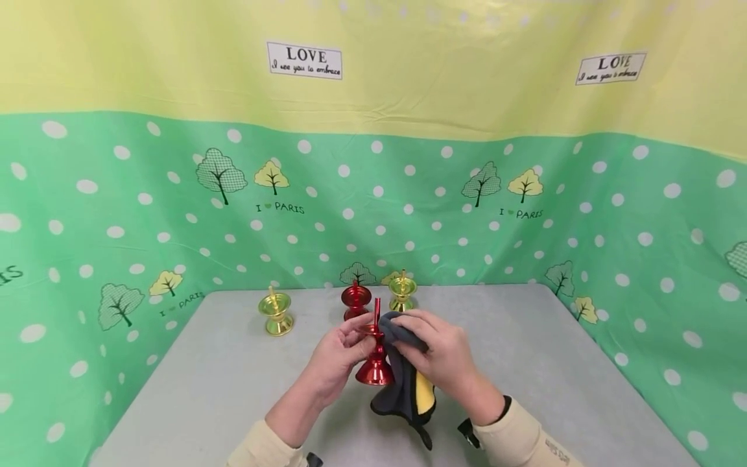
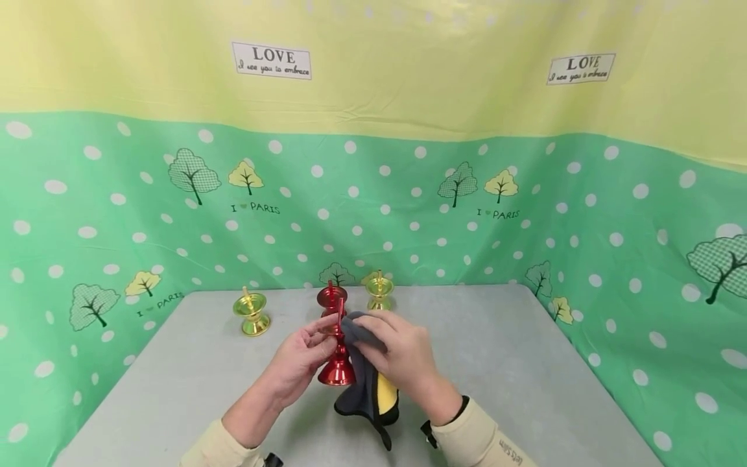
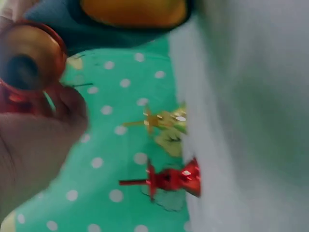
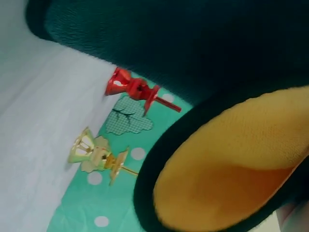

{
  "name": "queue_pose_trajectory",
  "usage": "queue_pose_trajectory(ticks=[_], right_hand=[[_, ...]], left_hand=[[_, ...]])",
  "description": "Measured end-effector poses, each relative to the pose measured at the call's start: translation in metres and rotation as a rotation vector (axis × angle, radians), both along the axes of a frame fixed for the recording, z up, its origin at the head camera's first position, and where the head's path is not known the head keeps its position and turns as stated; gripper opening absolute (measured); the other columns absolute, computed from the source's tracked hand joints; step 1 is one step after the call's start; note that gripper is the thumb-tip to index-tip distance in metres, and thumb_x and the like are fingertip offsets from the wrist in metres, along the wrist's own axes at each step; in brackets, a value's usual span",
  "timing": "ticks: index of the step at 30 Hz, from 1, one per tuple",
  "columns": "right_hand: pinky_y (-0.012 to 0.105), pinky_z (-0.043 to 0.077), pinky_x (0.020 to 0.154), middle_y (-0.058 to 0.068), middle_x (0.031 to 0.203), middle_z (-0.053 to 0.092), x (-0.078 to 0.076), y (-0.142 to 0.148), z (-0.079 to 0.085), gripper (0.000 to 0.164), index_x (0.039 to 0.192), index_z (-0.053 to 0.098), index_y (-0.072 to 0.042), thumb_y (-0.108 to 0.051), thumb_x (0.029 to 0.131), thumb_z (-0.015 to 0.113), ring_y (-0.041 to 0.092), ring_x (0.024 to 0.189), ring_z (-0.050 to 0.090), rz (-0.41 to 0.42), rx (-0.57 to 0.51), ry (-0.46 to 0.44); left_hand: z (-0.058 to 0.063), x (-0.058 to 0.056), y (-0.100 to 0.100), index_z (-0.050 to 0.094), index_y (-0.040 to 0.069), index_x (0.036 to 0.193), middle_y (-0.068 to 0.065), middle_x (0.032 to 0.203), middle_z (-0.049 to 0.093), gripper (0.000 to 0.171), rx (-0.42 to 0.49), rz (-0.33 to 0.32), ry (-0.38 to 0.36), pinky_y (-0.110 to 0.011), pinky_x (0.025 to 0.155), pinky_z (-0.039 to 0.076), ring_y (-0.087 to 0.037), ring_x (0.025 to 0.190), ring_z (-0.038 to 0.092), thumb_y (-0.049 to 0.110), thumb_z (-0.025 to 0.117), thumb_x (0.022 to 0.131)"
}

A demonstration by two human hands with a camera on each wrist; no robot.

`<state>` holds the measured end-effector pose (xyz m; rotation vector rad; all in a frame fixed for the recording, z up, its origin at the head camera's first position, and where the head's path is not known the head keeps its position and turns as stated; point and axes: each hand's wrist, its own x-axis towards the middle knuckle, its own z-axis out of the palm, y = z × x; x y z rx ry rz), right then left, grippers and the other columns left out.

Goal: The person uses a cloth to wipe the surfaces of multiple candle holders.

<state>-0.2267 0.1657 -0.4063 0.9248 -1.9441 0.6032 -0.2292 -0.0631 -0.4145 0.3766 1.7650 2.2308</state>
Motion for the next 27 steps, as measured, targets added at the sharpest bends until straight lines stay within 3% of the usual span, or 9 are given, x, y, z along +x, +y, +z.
queue_pose_trajectory(ticks=[3, 6, 10, 15, 18, 20, 23, 27], right_hand=[[0.039, 0.067, 0.076, 0.006, 0.112, 0.079, 0.002, -0.006, 0.004, 0.030, 0.119, 0.076, -0.014, -0.033, 0.096, 0.083, 0.023, 0.092, 0.081, -0.053, -0.009, 0.004], [0.039, 0.067, 0.075, 0.006, 0.113, 0.078, 0.007, -0.012, 0.012, 0.039, 0.119, 0.076, -0.015, -0.029, 0.086, 0.091, 0.023, 0.092, 0.081, -0.104, -0.019, 0.017], [0.039, 0.066, 0.073, 0.007, 0.114, 0.078, 0.011, -0.019, 0.022, 0.044, 0.119, 0.076, -0.016, -0.027, 0.080, 0.094, 0.023, 0.092, 0.081, -0.139, -0.036, 0.039], [0.041, 0.066, 0.075, 0.008, 0.113, 0.079, 0.009, -0.020, 0.025, 0.031, 0.117, 0.076, -0.015, -0.039, 0.097, 0.079, 0.025, 0.092, 0.081, -0.117, -0.054, 0.084], [0.041, 0.066, 0.077, 0.009, 0.112, 0.078, 0.004, -0.018, 0.022, 0.035, 0.116, 0.077, -0.013, -0.044, 0.104, 0.067, 0.025, 0.092, 0.081, -0.087, -0.085, 0.109], [0.040, 0.066, 0.079, 0.009, 0.112, 0.078, 0.001, -0.017, 0.019, 0.036, 0.116, 0.077, -0.012, -0.044, 0.106, 0.065, 0.025, 0.092, 0.080, -0.067, -0.106, 0.108], [0.040, 0.066, 0.079, 0.009, 0.112, 0.078, -0.001, -0.015, 0.016, 0.035, 0.115, 0.077, -0.011, -0.043, 0.107, 0.064, 0.025, 0.092, 0.081, -0.058, -0.109, 0.104], [0.042, 0.066, 0.077, 0.009, 0.110, 0.079, 0.002, -0.016, 0.014, 0.035, 0.114, 0.077, -0.012, -0.042, 0.108, 0.061, 0.027, 0.091, 0.081, -0.088, -0.078, 0.125]], left_hand=[[0.008, 0.003, 0.005, 0.053, -0.008, 0.145, -0.017, 0.132, 0.074, 0.053, -0.028, 0.121, -0.025, -0.022, 0.097, 0.058, -0.010, 0.109, 0.074, 0.017, 0.073, 0.103], [0.016, 0.008, 0.011, 0.057, -0.008, 0.140, -0.023, 0.137, 0.071, 0.046, -0.028, 0.174, -0.028, -0.025, 0.098, 0.059, -0.013, 0.112, 0.074, 0.018, 0.071, 0.104], [0.023, 0.010, 0.012, 0.057, -0.008, 0.140, -0.021, 0.134, 0.073, 0.042, 0.013, 0.171, -0.009, -0.026, 0.097, 0.060, -0.012, 0.109, 0.075, 0.012, 0.069, 0.105], [0.025, 0.011, 0.006, 0.052, -0.011, 0.142, -0.008, 0.124, 0.076, 0.045, 0.092, 0.090, 0.007, -0.026, 0.097, 0.061, -0.009, 0.108, 0.075, 0.010, 0.068, 0.105], [0.025, 0.013, 0.001, 0.047, -0.012, 0.145, -0.001, 0.121, 0.077, 0.049, 0.122, 0.010, 0.002, -0.028, 0.100, 0.061, -0.010, 0.112, 0.075, 0.015, 0.064, 0.108], [0.025, 0.014, -0.001, 0.046, -0.011, 0.148, 0.000, 0.123, 0.077, 0.050, 0.129, -0.020, -0.003, -0.029, 0.103, 0.059, -0.010, 0.115, 0.074, 0.018, 0.061, 0.110], [0.025, 0.016, -0.001, 0.047, -0.008, 0.150, -0.005, 0.129, 0.074, 0.051, 0.074, -0.005, 0.023, -0.028, 0.104, 0.058, -0.012, 0.118, 0.072, 0.022, 0.060, 0.111], [0.026, 0.018, 0.003, 0.056, -0.002, 0.147, -0.015, 0.127, 0.071, 0.052, -0.100, 0.079, 0.083, -0.026, 0.093, 0.059, -0.015, 0.111, 0.069, 0.028, 0.069, 0.106]])
